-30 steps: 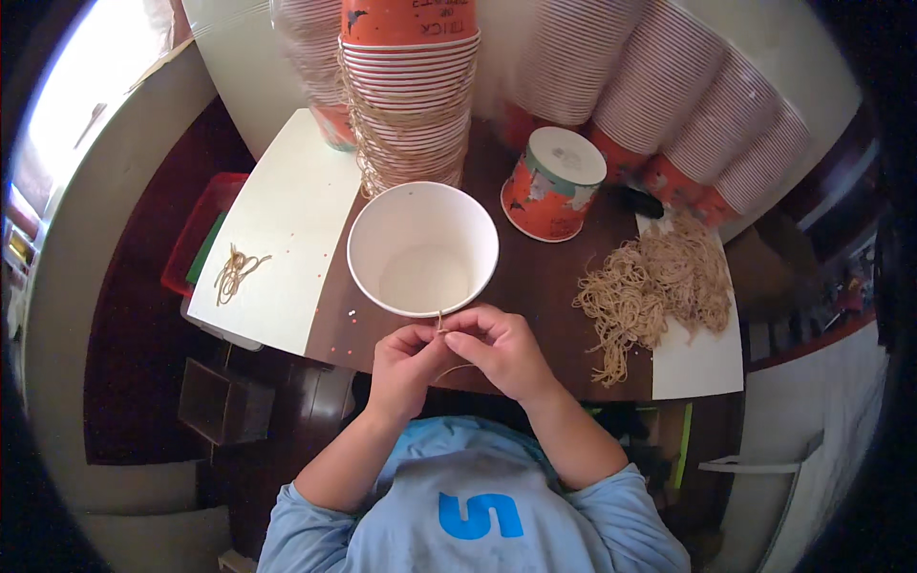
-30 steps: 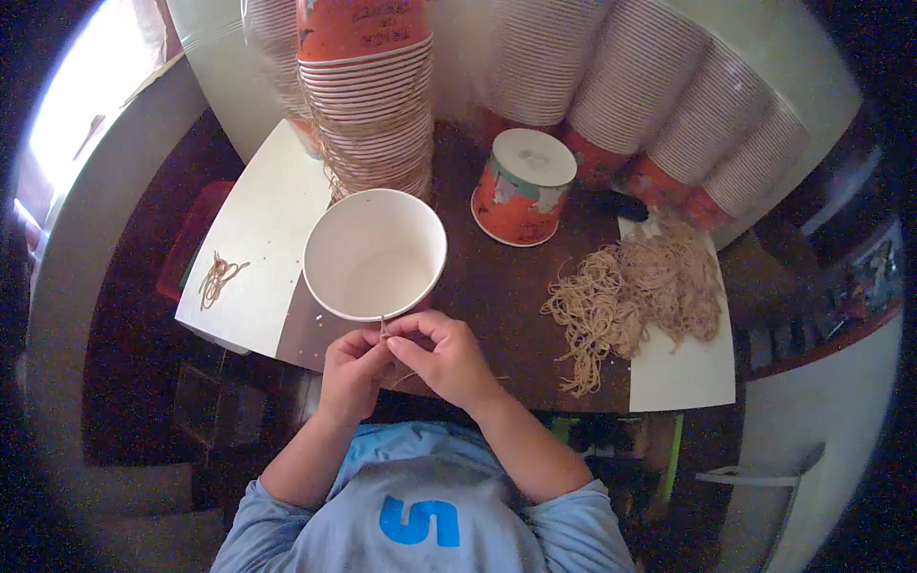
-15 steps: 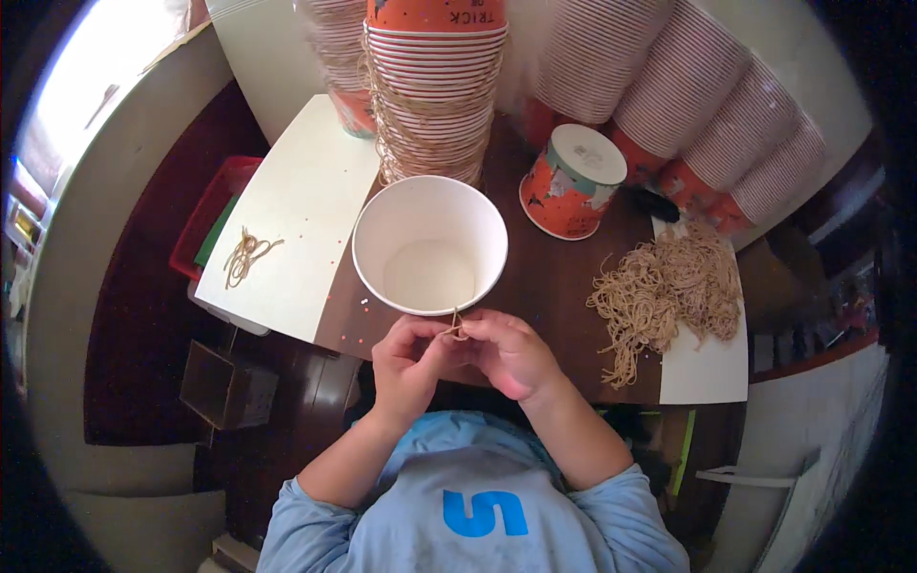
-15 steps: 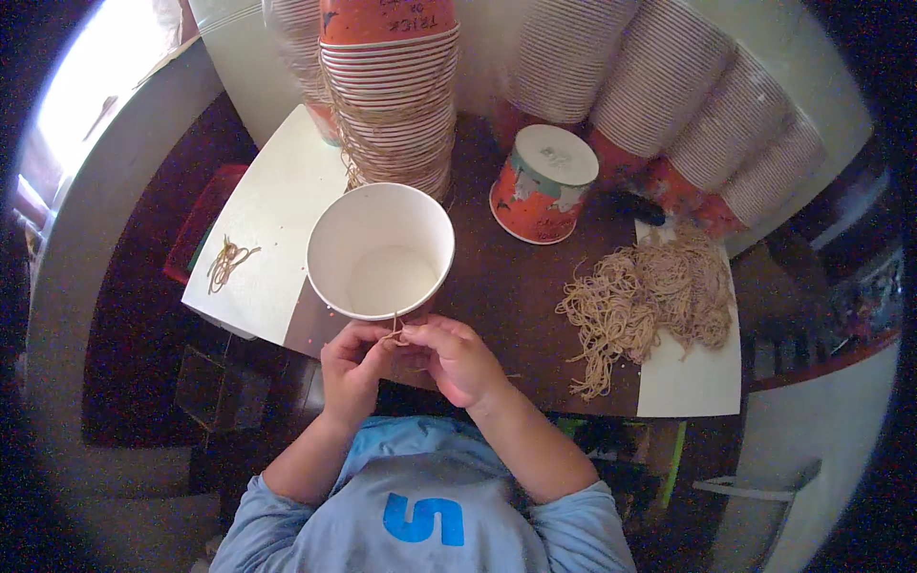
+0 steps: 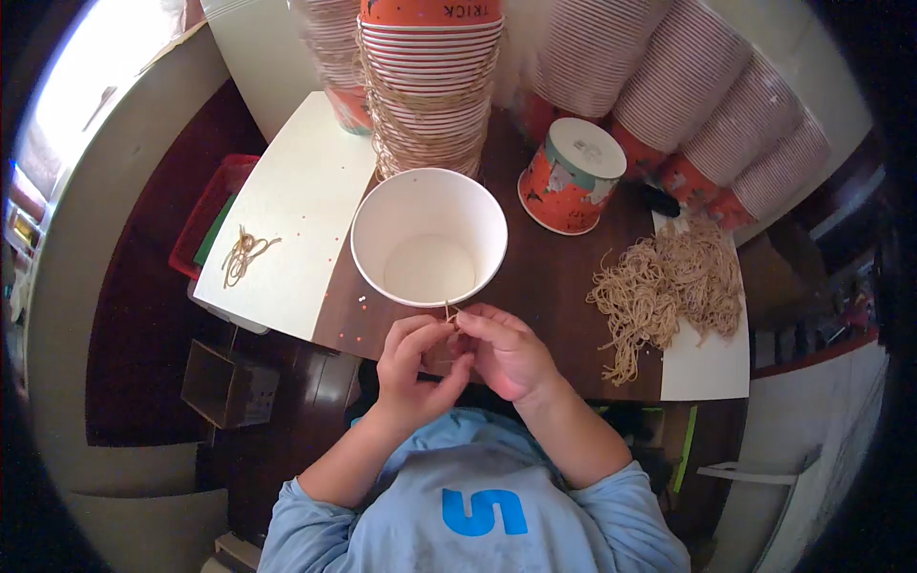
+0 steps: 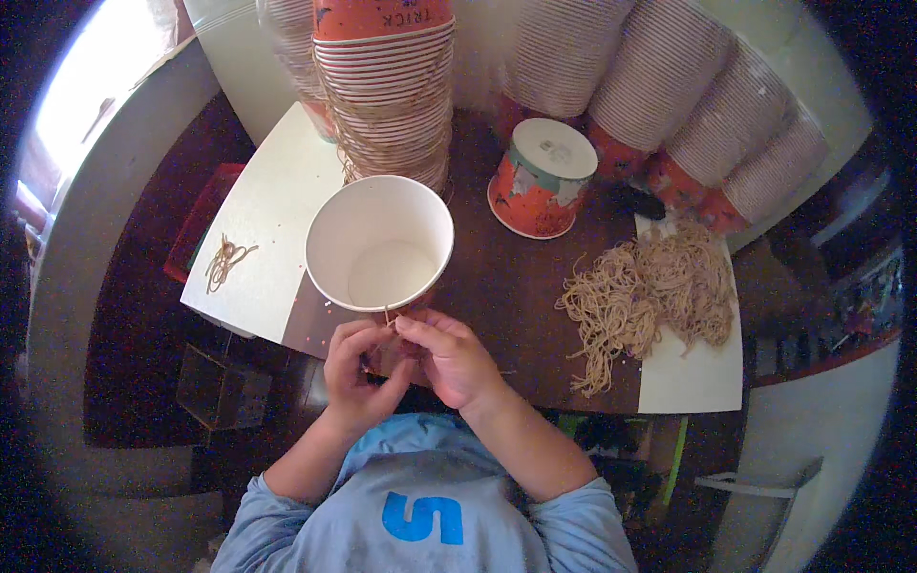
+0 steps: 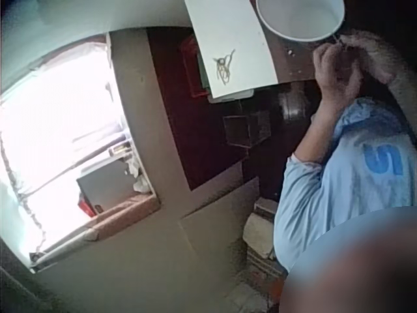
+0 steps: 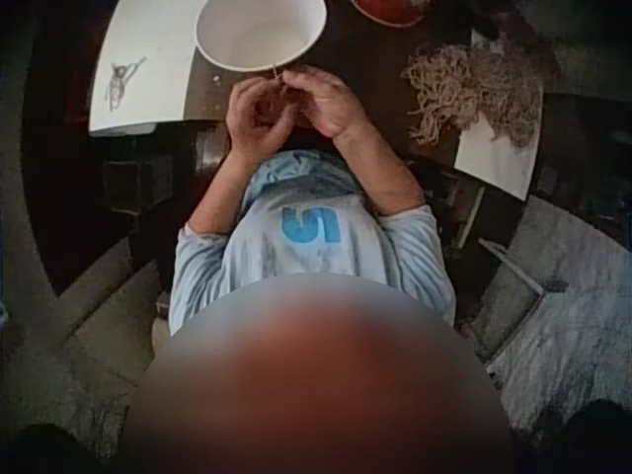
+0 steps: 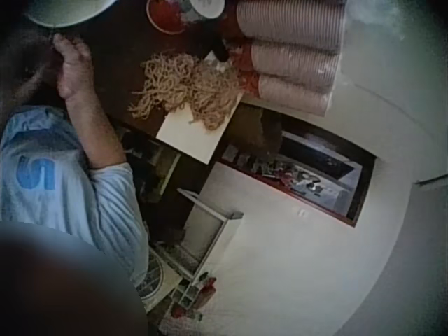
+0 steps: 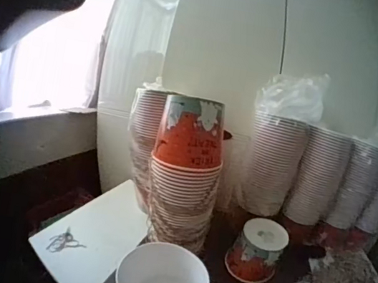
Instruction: Attaching rubber bands to the rims of paper buckets.
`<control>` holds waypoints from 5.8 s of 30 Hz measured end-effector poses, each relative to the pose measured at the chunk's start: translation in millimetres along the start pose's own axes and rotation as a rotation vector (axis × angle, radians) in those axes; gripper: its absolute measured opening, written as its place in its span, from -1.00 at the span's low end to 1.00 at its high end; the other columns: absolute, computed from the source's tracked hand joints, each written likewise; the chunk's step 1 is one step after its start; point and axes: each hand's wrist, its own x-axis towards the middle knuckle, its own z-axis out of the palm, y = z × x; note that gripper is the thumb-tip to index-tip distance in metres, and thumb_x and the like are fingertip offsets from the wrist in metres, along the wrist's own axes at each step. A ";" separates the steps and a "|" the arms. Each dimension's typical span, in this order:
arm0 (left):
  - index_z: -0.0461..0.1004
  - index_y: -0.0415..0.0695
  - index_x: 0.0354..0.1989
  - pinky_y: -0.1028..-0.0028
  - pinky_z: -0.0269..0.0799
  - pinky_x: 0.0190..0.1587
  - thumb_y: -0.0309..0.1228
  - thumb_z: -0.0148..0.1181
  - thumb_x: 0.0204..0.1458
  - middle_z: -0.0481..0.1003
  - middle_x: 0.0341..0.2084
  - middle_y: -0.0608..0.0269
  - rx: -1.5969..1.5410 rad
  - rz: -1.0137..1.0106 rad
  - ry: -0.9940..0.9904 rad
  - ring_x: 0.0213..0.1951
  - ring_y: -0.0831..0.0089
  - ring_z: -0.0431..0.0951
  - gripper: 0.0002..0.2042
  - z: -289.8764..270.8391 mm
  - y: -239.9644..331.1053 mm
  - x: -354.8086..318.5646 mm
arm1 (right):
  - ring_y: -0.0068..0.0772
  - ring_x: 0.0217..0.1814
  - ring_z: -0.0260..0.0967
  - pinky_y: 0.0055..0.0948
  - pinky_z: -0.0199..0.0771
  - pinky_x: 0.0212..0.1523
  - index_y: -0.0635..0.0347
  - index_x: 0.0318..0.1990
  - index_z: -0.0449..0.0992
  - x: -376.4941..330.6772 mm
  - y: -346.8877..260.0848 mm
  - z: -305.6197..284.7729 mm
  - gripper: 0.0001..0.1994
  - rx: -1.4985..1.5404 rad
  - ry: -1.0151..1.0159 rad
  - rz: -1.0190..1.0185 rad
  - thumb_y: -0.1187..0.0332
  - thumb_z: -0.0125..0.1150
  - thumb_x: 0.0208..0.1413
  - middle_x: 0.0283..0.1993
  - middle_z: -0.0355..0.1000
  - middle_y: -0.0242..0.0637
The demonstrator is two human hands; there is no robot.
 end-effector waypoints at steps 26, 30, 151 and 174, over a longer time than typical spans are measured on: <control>0.47 -0.27 -0.39 0.64 0.42 -0.33 -0.60 0.23 -0.07 0.51 -0.47 0.29 -0.433 -0.458 0.027 -0.43 0.63 0.48 -0.92 -4.6 -7.6 6.3 | -0.60 -0.22 0.39 -0.57 0.41 -0.17 0.29 -0.20 0.46 -1.8 -9.8 -9.2 -0.84 -0.497 0.057 -0.215 0.46 0.14 0.07 -0.22 0.46 -0.33; 0.45 -0.28 -0.34 0.62 0.43 -0.29 -0.60 0.22 -0.06 0.51 -0.42 0.27 -0.512 -0.492 0.000 -0.39 0.61 0.49 -0.88 -5.1 -6.9 5.2 | -0.60 -0.23 0.40 -0.57 0.41 -0.15 0.28 -0.20 0.48 0.6 1.1 -8.2 -0.84 -0.382 0.026 -0.223 0.45 0.16 0.05 -0.24 0.48 -0.33; 0.46 -0.24 -0.35 0.69 0.23 -0.51 -0.36 0.01 0.16 0.40 -0.60 0.46 -0.613 -0.774 -0.823 -0.56 0.72 0.34 -0.81 -50.9 24.8 107.3 | -0.34 -0.37 0.42 -0.39 0.39 -0.37 0.23 -0.32 0.55 -32.0 -121.0 46.4 -0.82 -1.766 -0.073 -0.646 0.33 0.26 -0.04 -0.38 0.43 -0.21; 0.51 -0.22 -0.25 0.69 0.22 -0.52 -0.35 0.06 0.14 0.43 -0.58 0.45 -0.647 -0.814 -0.801 -0.55 0.73 0.34 -0.81 -43.5 23.0 103.8 | -0.47 -0.43 0.41 -0.54 0.39 -0.41 0.24 -0.34 0.57 -20.1 -84.3 46.5 -0.89 -1.549 -0.172 -0.951 0.56 0.26 -0.09 -0.44 0.46 -0.31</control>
